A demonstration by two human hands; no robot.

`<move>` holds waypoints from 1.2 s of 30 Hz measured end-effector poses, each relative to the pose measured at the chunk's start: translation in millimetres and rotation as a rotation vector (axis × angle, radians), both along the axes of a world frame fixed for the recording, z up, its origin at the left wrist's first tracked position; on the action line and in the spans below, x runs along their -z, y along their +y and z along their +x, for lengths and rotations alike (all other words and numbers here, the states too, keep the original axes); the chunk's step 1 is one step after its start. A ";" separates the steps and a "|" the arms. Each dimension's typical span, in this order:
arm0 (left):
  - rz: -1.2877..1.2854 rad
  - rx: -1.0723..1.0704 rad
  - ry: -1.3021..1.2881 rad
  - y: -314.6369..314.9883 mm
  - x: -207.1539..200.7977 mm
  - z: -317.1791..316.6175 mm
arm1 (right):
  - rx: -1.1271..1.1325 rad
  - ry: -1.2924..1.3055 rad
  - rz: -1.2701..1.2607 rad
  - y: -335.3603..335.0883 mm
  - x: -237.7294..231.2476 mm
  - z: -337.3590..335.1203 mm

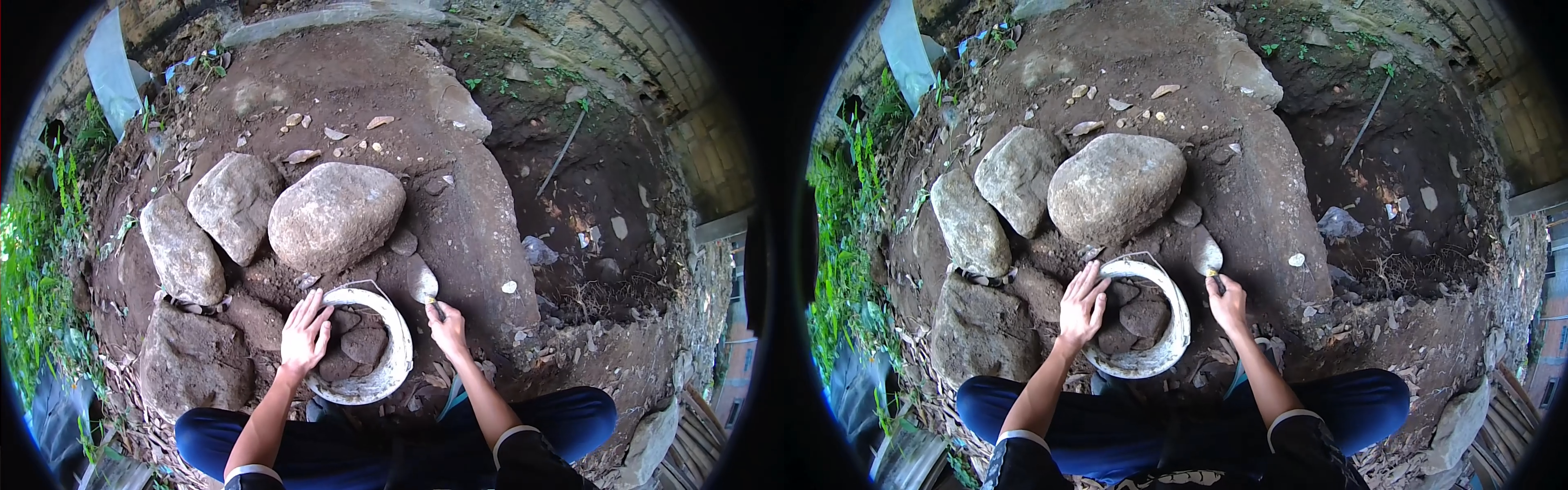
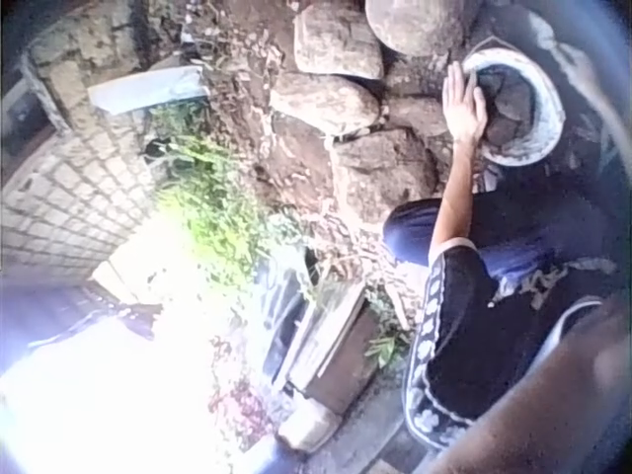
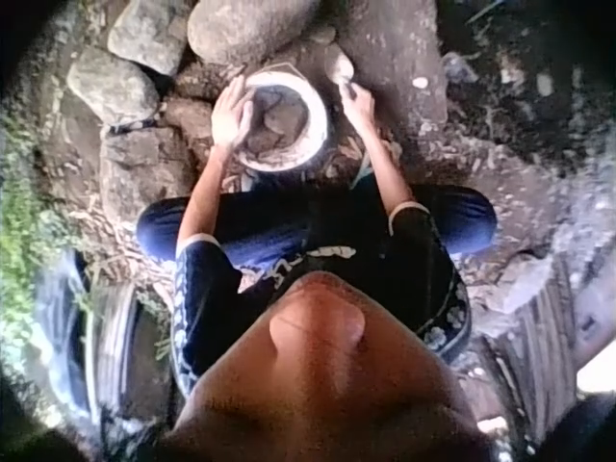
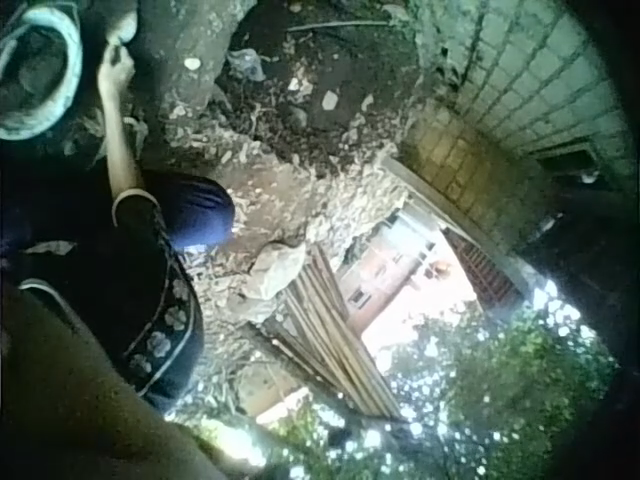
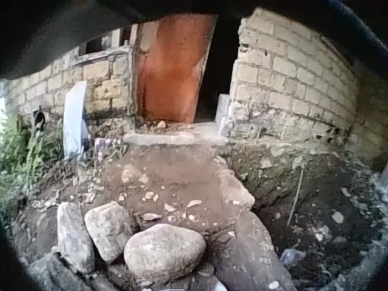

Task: The recorder uses a hand trowel and bare hands to scoop dirt and place stones into a white bucket in an outdoor pit.

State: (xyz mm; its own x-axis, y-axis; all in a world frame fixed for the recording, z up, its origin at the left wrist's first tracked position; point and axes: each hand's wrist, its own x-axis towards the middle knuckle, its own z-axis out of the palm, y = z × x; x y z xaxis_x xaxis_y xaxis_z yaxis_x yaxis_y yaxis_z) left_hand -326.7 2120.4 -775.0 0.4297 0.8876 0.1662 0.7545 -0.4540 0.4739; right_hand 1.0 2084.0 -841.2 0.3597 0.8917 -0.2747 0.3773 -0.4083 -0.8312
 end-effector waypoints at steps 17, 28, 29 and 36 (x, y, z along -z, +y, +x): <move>-0.021 -0.005 -0.041 5.1 -1.0 0.1 | 0.226 0.502 -0.072 69.8 -3.4 -29.6; -0.003 -0.035 -0.089 4.8 5.3 -3.6 | 0.151 0.418 0.023 14.2 -83.0 -2.7; 0.002 -0.032 -0.093 5.2 5.8 -3.5 | 0.120 0.397 0.054 5.8 -91.2 -0.7; -0.001 -0.069 -0.108 2.0 4.4 1.0 | -0.285 -0.016 0.193 -40.3 -153.2 21.0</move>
